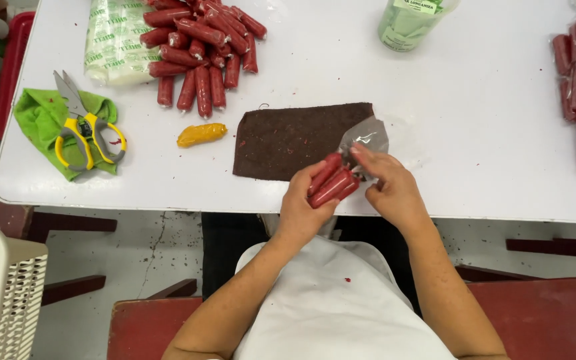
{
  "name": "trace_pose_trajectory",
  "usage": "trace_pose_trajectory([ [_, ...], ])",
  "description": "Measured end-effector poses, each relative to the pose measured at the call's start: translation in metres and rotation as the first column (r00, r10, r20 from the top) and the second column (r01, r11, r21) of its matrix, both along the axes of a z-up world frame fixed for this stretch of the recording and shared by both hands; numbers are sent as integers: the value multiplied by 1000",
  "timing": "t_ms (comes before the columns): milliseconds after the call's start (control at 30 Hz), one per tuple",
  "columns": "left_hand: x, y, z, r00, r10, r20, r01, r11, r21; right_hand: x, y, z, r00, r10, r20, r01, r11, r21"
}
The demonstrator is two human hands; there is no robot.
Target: The person is manually counting and placing small red sausages into plastic bags on a production table.
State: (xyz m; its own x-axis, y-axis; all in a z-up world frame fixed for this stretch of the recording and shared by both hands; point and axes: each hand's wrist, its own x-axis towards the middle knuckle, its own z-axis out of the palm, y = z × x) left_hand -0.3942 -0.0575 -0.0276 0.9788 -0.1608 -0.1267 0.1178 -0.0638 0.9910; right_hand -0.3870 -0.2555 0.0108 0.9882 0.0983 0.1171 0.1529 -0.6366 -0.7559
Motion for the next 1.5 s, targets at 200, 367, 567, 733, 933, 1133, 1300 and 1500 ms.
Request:
trace_pose_trajectory([
  [200,-6,-13,-13,941,-102,323,40,981,192,-9,16,16,986,155,62,-146,981,-132],
  [367,11,-17,3,955,67,-288,-218,816,-536,-13,30,11,971,196,134,-147,939,-310],
  [567,6,-25,-27,991,135,-20,-136,991,-22,-20,50,-22,896,257,363,-65,883,-465],
  [733,8,-7,-12,965,-227,-134,61,686,-725,-13,46,-24,922,187,338,-58,932,-358],
  [933,30,-6,-13,968,-250,-5,230,898,-375,-21,78,-8,917,235,323,-118,932,-343],
  [1133,52,-8,-26,967,-240,87,211,944,254,-14,85,-16,893,307,328,-162,901,-403],
  [1300,80,7,-42,953,-271,132,116,734,669,0,55,-2,836,377,398,-325,926,-193],
  [1500,73,27,-14,858,-327,396,180,913,365,72,-28,-39,919,-168,357,174,985,16],
])
